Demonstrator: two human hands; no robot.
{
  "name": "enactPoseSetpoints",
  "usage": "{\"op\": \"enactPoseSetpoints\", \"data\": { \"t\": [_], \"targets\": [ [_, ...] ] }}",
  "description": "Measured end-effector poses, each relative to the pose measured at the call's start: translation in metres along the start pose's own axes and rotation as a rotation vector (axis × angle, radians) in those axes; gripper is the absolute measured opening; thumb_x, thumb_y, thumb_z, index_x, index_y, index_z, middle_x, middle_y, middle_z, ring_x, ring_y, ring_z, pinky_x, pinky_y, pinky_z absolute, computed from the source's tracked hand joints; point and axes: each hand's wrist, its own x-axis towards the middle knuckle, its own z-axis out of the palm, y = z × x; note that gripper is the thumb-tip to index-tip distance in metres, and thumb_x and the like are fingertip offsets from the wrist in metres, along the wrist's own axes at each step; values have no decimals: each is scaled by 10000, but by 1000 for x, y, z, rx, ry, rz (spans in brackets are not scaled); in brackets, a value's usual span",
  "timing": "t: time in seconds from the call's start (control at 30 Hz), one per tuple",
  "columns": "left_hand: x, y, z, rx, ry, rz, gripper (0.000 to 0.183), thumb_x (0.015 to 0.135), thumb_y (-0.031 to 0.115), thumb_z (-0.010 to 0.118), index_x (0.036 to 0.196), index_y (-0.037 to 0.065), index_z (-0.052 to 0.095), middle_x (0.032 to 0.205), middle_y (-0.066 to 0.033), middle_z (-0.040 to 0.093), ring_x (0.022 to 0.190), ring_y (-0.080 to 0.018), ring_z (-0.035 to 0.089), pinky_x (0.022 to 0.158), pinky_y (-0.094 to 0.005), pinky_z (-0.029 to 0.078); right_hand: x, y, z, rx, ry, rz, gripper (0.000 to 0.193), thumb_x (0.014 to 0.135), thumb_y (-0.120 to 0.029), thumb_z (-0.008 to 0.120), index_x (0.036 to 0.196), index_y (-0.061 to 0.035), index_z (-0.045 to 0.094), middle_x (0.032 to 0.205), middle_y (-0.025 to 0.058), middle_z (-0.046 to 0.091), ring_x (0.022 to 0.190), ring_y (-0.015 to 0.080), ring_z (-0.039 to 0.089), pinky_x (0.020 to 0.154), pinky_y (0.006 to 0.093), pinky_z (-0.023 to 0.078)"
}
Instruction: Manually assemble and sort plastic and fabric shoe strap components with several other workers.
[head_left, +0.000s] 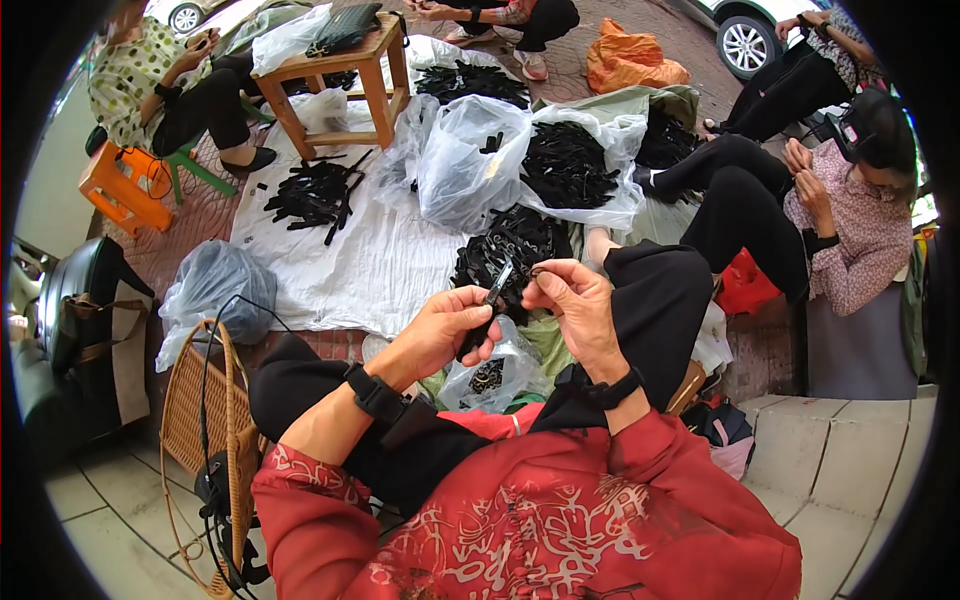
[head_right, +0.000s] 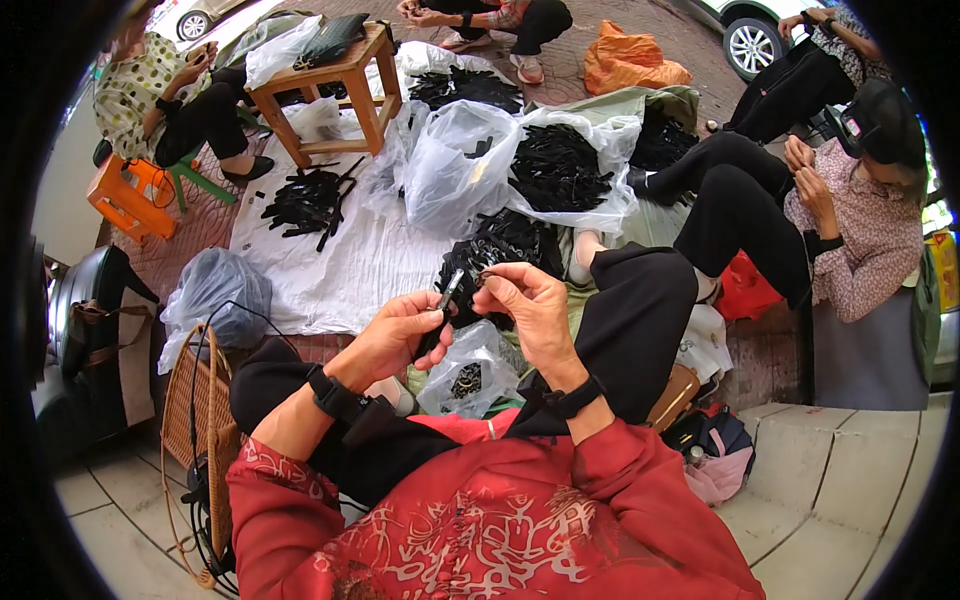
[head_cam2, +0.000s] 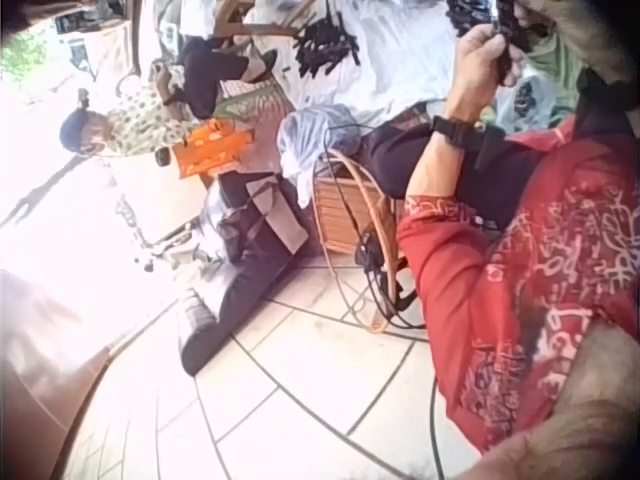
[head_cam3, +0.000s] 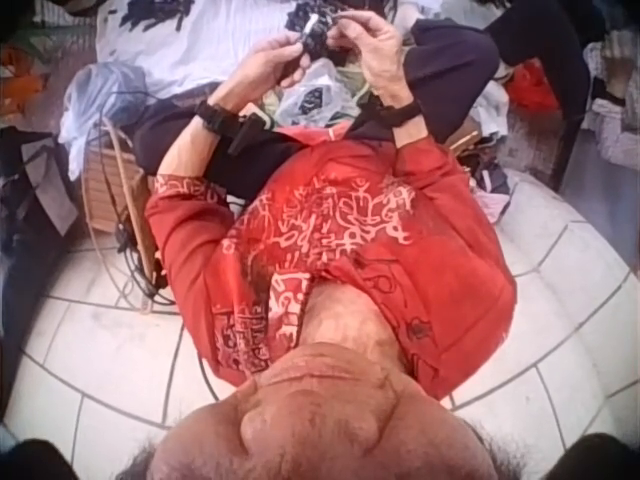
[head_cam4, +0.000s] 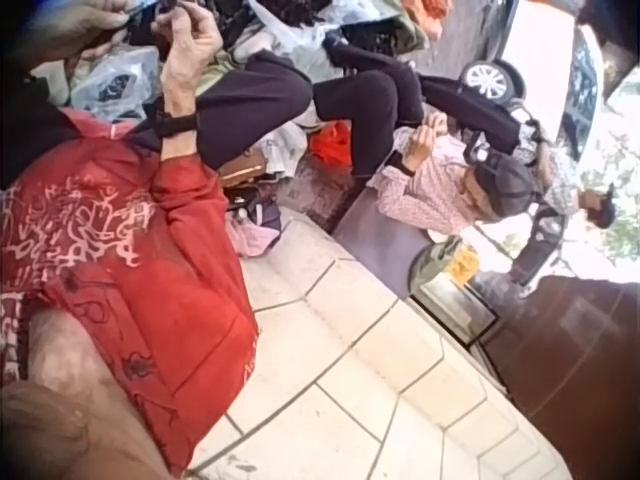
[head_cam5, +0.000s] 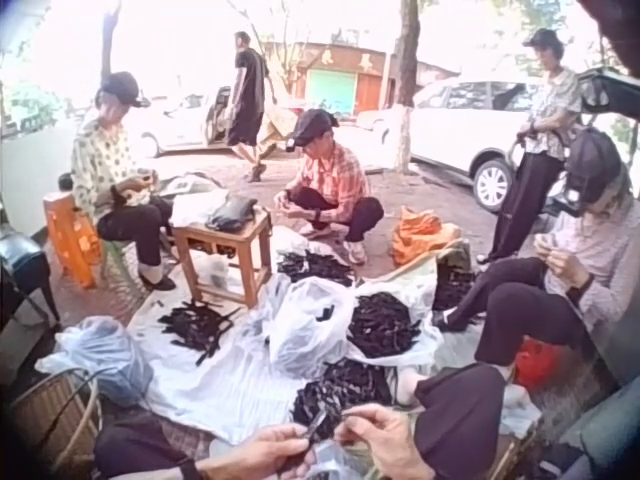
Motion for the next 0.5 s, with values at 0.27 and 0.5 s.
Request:
{"op": "enactPoseSetpoints", "data": {
  "t": [0.27, 0.5],
  "targets": [
    [-1, -7, -4, 45, 45, -28, 134, 833, 110, 475, 929, 19, 497, 791, -80, 555, 555, -125, 532, 370, -184, 339, -1, 2, -3, 242, 73, 78, 80, 784, -49, 558, 815, -5, 500, 811, 114, 585, 655, 161, 600, 599, 277, 521],
    [-1, -3, -2, 48, 93, -25, 103, 817, 96, 499, 890, 25, 517, 741, -60, 556, 483, -113, 496, 332, -184, 279, 2, 7, -4, 173, 43, 65, 122, 755, -28, 588, 828, -7, 493, 846, 123, 578, 677, 163, 600, 597, 274, 522]
  ]
}}
